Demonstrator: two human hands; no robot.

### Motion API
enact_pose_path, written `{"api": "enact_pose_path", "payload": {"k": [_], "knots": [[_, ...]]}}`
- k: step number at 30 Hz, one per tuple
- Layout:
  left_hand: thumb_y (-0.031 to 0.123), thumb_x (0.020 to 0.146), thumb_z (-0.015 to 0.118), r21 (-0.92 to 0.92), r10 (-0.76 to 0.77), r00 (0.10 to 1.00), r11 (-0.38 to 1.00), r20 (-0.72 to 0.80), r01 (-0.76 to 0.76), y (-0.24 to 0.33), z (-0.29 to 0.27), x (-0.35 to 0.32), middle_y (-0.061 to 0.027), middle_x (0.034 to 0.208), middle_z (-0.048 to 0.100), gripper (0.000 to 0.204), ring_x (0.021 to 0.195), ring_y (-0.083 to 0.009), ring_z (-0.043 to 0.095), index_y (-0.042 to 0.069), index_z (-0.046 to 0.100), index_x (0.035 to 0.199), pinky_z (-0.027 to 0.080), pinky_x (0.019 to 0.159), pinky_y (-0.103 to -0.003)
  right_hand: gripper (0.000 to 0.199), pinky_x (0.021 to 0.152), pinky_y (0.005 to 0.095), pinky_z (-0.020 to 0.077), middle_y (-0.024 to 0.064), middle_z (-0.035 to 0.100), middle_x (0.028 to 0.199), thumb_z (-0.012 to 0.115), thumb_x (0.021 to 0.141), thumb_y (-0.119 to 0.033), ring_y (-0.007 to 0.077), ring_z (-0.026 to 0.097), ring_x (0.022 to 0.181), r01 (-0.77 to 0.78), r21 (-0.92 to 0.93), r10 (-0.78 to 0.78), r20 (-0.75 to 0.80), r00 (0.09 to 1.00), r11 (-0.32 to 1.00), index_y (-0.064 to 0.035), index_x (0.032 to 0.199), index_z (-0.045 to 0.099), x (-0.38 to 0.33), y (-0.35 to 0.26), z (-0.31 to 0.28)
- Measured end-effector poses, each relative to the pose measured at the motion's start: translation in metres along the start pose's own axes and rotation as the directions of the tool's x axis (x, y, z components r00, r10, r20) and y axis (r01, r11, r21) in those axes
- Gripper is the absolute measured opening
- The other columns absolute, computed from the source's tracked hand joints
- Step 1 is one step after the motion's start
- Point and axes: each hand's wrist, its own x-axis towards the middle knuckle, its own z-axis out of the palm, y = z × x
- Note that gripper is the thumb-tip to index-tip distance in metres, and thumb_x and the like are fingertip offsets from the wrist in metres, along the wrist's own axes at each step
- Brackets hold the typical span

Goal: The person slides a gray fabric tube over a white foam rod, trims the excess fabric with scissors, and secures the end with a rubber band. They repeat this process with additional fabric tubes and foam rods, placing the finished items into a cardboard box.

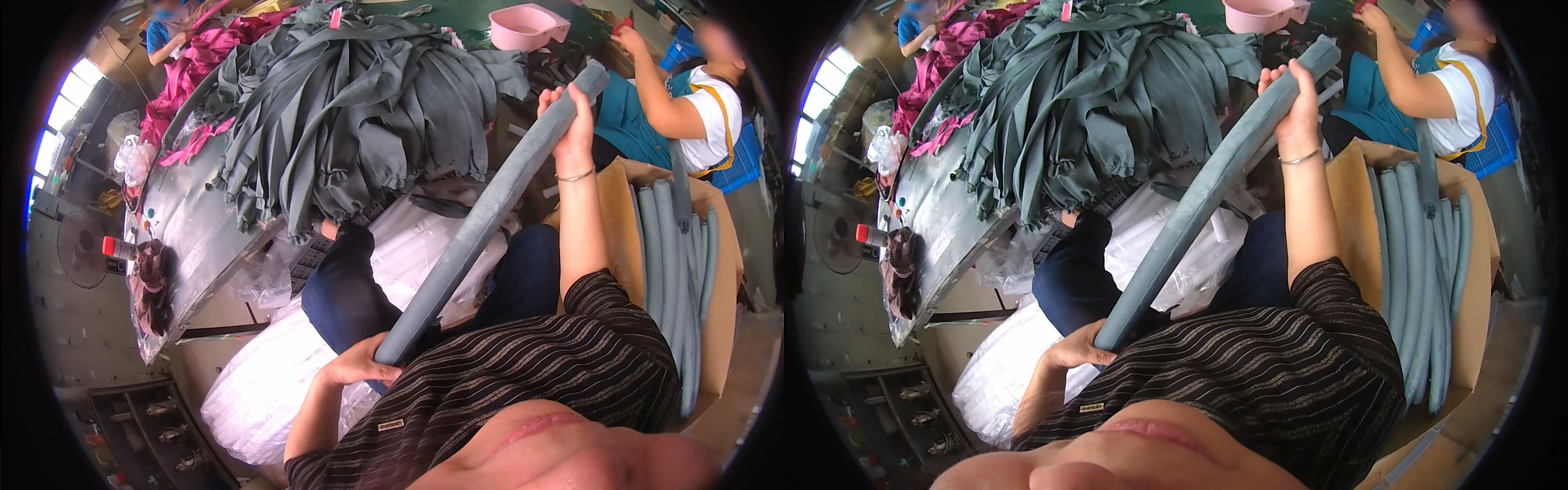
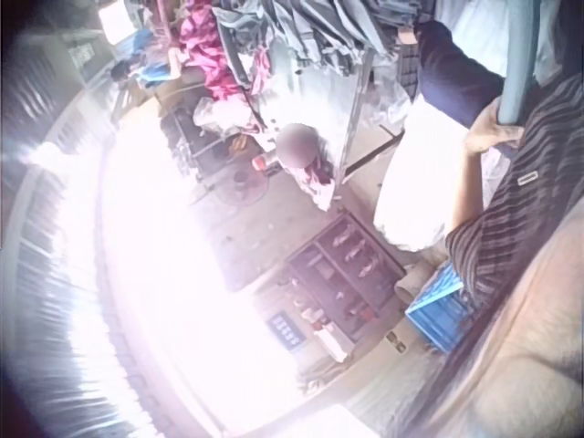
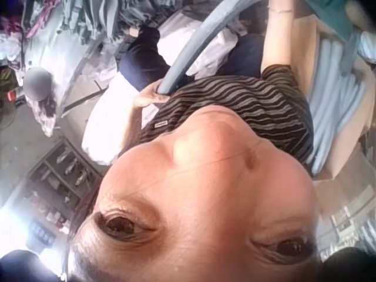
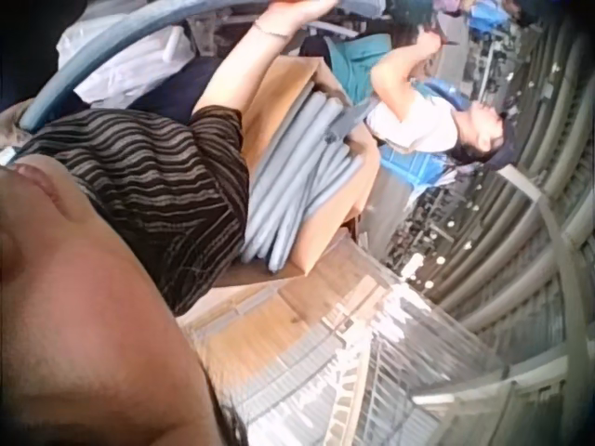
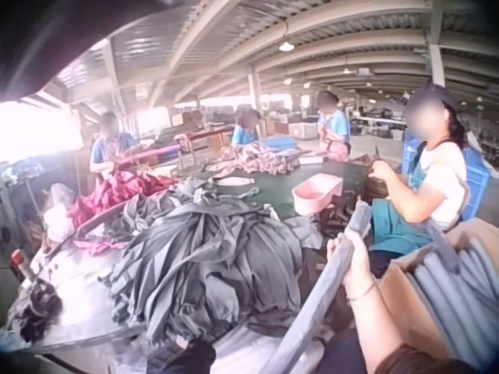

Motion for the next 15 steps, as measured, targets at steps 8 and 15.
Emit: {"api": "enact_pose_path", "payload": {"k": [8,15], "knots": [[0.015,0.076,0.074,0.192,0.191,0.951,0.97,-0.245,-0.145,-0.001,0.022,0.033,-0.0044,0.081,0.058,0.049,0.068,-0.0107,0.056,-0.005,0.05,0.113,0.047,0.065,-0.024,0.028,0.076,0.0383,0.0517,0.0049,0.056,0.082,0.064,0.082,-0.025,0.0176,0.057,0.074,-0.252,-0.107,0.263,0.102,0.959,0.962,-0.0081,0.101,0.051,-0.072,0.062,-0.003],[0.015,0.073,0.074,0.185,0.152,0.939,0.978,-0.31,-0.097,-0.001,0.028,0.065,-0.008,0.09,0.06,0.052,0.079,-0.0136,0.056,-0.009,0.051,0.112,0.046,0.074,-0.026,0.029,0.075,0.0411,0.0522,0.0059,0.056,0.084,0.063,0.084,-0.022,0.0192,0.059,0.077,-0.355,-0.143,0.367,0.069,0.928,0.924,-0.0129,0.105,0.046,-0.155,0.108,-0.026]]}}
